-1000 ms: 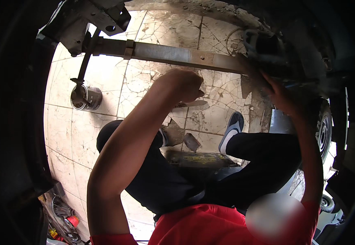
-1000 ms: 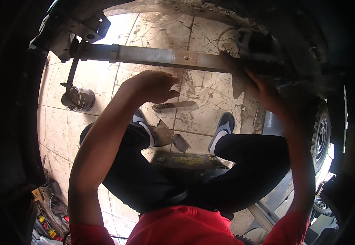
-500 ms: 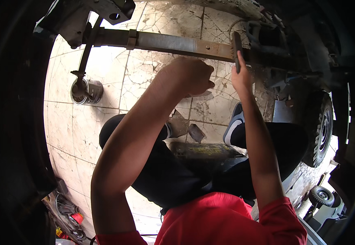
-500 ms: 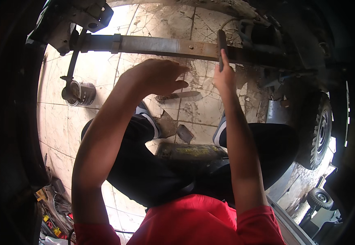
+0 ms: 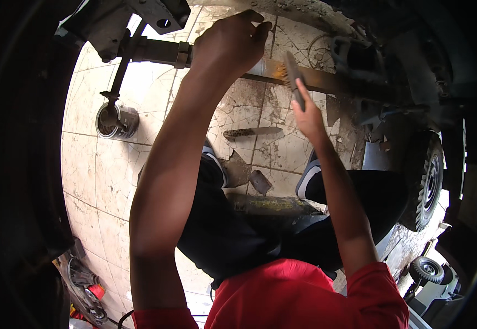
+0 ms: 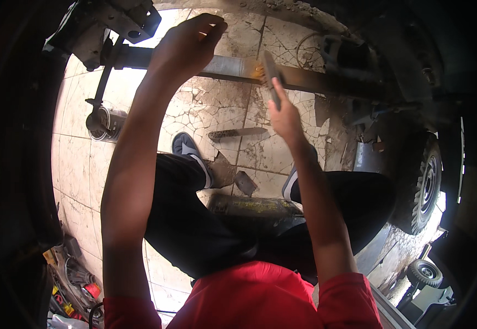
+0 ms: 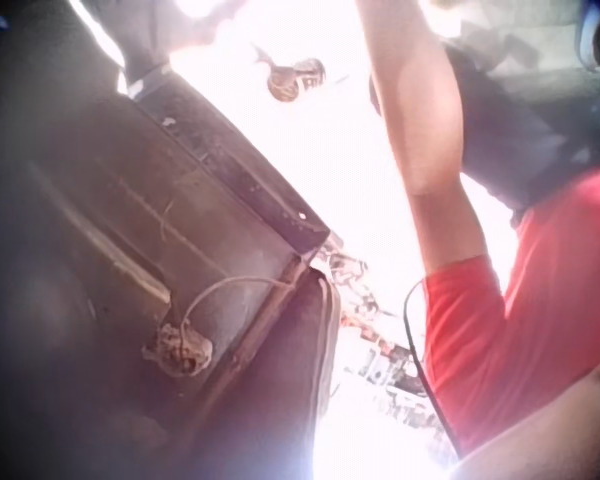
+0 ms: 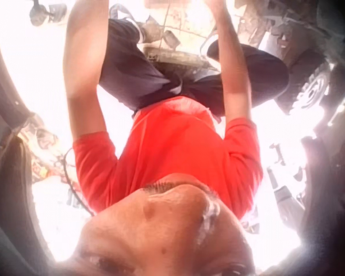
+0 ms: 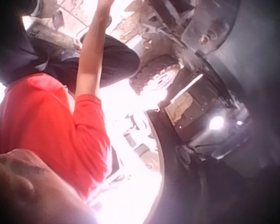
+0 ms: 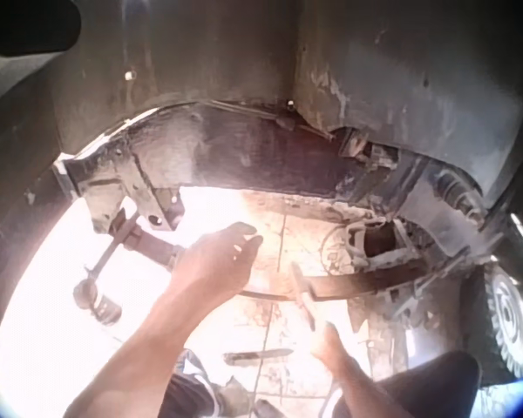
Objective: The person scrubs a metal beam under a vehicle using a wire brush, repeatedly brushing the same area to remove rust and debris.
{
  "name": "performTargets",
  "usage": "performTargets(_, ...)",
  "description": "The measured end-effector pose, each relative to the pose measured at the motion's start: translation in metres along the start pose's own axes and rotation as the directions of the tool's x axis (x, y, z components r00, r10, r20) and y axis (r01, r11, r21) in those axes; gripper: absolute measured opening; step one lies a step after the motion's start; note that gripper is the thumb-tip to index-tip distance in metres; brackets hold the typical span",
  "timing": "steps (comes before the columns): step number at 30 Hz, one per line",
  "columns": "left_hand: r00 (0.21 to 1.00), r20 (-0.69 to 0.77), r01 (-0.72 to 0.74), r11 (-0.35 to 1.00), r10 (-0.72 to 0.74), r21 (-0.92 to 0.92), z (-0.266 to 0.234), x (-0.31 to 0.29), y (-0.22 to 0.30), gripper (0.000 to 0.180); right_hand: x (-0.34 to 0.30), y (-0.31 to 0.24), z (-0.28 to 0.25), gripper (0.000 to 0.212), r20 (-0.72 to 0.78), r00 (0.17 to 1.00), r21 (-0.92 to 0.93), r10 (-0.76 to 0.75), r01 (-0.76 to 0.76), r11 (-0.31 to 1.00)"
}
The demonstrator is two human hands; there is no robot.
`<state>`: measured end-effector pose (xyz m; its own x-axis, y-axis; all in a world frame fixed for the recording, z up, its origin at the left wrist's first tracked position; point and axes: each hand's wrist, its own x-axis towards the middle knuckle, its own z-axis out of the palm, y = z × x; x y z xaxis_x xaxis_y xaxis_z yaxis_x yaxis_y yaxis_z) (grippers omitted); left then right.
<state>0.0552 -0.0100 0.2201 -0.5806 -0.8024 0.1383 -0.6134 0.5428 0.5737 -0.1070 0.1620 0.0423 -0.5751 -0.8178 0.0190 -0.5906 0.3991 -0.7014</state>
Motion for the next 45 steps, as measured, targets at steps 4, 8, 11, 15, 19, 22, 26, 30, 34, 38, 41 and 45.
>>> performTargets(4,0.990,-0.125,-0.071,0.997,0.071,0.002,0.002,0.005,0.003,0.037,0.018,0.054,-0.037,0.060,-0.313,0.950,0.023,0.024,-0.018,1.000)
performTargets(8,0.991,-0.122,-0.061,0.995,0.052,-0.073,0.006,0.008,0.007,0.037,0.009,0.017,0.004,0.060,-0.048,0.994,-0.089,-0.100,0.095,0.991)
performTargets(11,0.992,-0.116,-0.062,0.994,0.052,-0.084,0.006,0.004,0.009,0.036,0.015,0.004,-0.010,0.061,-0.026,0.997,0.146,0.073,-0.068,0.987)
performTargets(15,0.993,-0.100,-0.059,0.997,0.055,-0.041,0.005,0.007,0.004,0.035,0.009,0.024,-0.036,0.063,0.067,0.958,0.718,0.280,-0.241,0.653)
performTargets(19,0.999,-0.035,-0.036,0.999,0.035,-0.029,0.007,0.005,0.002,0.036,-0.013,0.027,-0.027,0.061,0.244,0.940,0.864,0.238,-0.322,0.386)
performTargets(22,1.000,-0.007,-0.025,1.000,0.025,0.008,0.004,0.005,0.007,0.036,-0.012,0.030,-0.024,0.056,0.335,0.921,0.913,0.199,-0.370,0.173)
performTargets(26,1.000,0.016,-0.006,1.000,0.006,0.005,0.003,0.004,0.005,0.036,-0.003,0.030,-0.029,0.050,0.406,0.891,0.889,0.205,-0.437,0.138)
performTargets(30,0.999,0.026,-0.041,0.999,0.041,0.023,0.005,0.000,0.005,0.036,0.053,0.017,-0.037,0.056,0.128,0.957,0.435,0.261,-0.291,0.852)
performTargets(34,0.995,0.048,-0.093,0.993,0.090,0.072,0.013,0.003,0.004,0.036,0.104,0.025,-0.031,0.063,0.022,0.997,-0.272,0.077,-0.068,0.960)
performTargets(38,0.993,0.084,-0.085,0.996,0.082,0.029,0.013,0.000,0.000,0.037,0.093,-0.007,-0.028,0.062,0.161,0.985,-0.472,0.068,0.016,0.882)
performTargets(41,0.995,0.050,-0.087,0.996,0.086,0.017,0.011,-0.002,0.001,0.038,0.091,-0.010,-0.035,0.061,0.141,0.985,-0.460,0.100,-0.024,0.887)
performTargets(45,0.994,0.068,-0.086,0.996,0.084,0.027,0.010,-0.009,0.001,0.038,0.063,-0.018,-0.048,0.061,0.142,0.981,-0.420,0.129,-0.058,0.906)
